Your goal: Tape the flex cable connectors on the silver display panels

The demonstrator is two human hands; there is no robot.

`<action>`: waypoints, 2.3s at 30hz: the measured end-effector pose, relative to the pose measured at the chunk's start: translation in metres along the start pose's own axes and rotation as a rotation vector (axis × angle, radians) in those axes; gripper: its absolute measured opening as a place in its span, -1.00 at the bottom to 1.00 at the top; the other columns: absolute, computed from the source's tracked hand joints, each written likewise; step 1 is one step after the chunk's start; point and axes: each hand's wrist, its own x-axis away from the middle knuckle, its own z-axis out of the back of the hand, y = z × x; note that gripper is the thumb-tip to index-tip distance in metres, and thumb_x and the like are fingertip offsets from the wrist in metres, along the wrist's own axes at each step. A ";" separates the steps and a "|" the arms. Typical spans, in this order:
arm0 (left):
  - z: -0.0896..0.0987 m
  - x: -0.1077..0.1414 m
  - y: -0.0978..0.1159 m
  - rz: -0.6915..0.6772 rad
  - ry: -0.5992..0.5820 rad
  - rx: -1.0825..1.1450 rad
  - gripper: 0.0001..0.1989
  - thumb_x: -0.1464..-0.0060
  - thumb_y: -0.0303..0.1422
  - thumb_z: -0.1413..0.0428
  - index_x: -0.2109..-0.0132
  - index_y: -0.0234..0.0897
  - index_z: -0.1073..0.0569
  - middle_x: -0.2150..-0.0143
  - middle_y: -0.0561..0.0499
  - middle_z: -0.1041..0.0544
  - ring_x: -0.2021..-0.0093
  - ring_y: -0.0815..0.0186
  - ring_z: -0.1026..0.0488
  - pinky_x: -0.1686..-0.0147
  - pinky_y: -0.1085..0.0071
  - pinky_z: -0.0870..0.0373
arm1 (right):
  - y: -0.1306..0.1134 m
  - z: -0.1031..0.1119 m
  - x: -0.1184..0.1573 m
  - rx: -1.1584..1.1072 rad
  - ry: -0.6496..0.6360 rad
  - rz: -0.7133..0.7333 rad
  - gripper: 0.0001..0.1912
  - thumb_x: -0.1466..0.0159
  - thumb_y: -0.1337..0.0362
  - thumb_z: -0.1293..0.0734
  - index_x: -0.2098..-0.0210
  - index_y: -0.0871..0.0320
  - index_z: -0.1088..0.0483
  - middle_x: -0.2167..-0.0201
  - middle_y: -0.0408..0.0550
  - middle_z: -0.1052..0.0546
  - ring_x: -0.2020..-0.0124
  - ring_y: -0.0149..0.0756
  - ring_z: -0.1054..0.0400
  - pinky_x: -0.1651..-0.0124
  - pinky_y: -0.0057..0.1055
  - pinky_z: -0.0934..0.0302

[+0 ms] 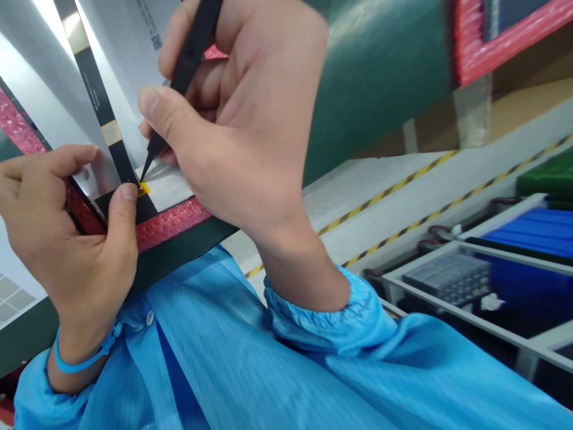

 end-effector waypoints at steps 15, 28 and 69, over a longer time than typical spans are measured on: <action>0.002 -0.007 0.004 0.070 -0.027 0.046 -0.65 -0.18 -0.55 -0.21 -0.06 -0.12 -0.57 -0.07 -0.08 -0.49 -0.09 0.07 -0.45 -0.03 0.07 -0.44 | 0.023 -0.012 -0.005 -0.288 0.224 0.050 -0.70 -0.33 0.53 -0.38 0.30 -0.02 -0.30 0.49 -0.23 -0.40 0.49 -0.19 -0.51 0.52 -0.23 -0.45; -0.009 -0.002 0.001 0.145 0.000 -0.018 -0.65 -0.21 -0.32 -0.35 -0.04 -0.05 -0.40 -0.13 -0.12 -0.49 -0.14 -0.03 -0.43 -0.05 0.01 -0.37 | 0.039 -0.014 -0.004 -0.288 0.323 0.049 -0.81 -0.27 0.37 -0.42 0.26 0.00 -0.34 0.53 -0.28 -0.48 0.50 -0.27 -0.54 0.54 -0.40 -0.39; 0.070 0.102 -0.136 0.043 0.156 -0.168 -0.47 -0.29 -0.22 -0.31 -0.33 -0.22 -0.48 -0.37 -0.27 -0.52 -0.36 -0.20 -0.39 -0.23 -0.06 -0.21 | 0.003 -0.149 0.051 -0.194 -0.438 -0.062 -0.62 -0.29 0.08 -0.64 0.22 -0.01 -0.38 0.35 -0.22 -0.60 0.29 -0.30 -0.61 0.32 -0.42 -0.55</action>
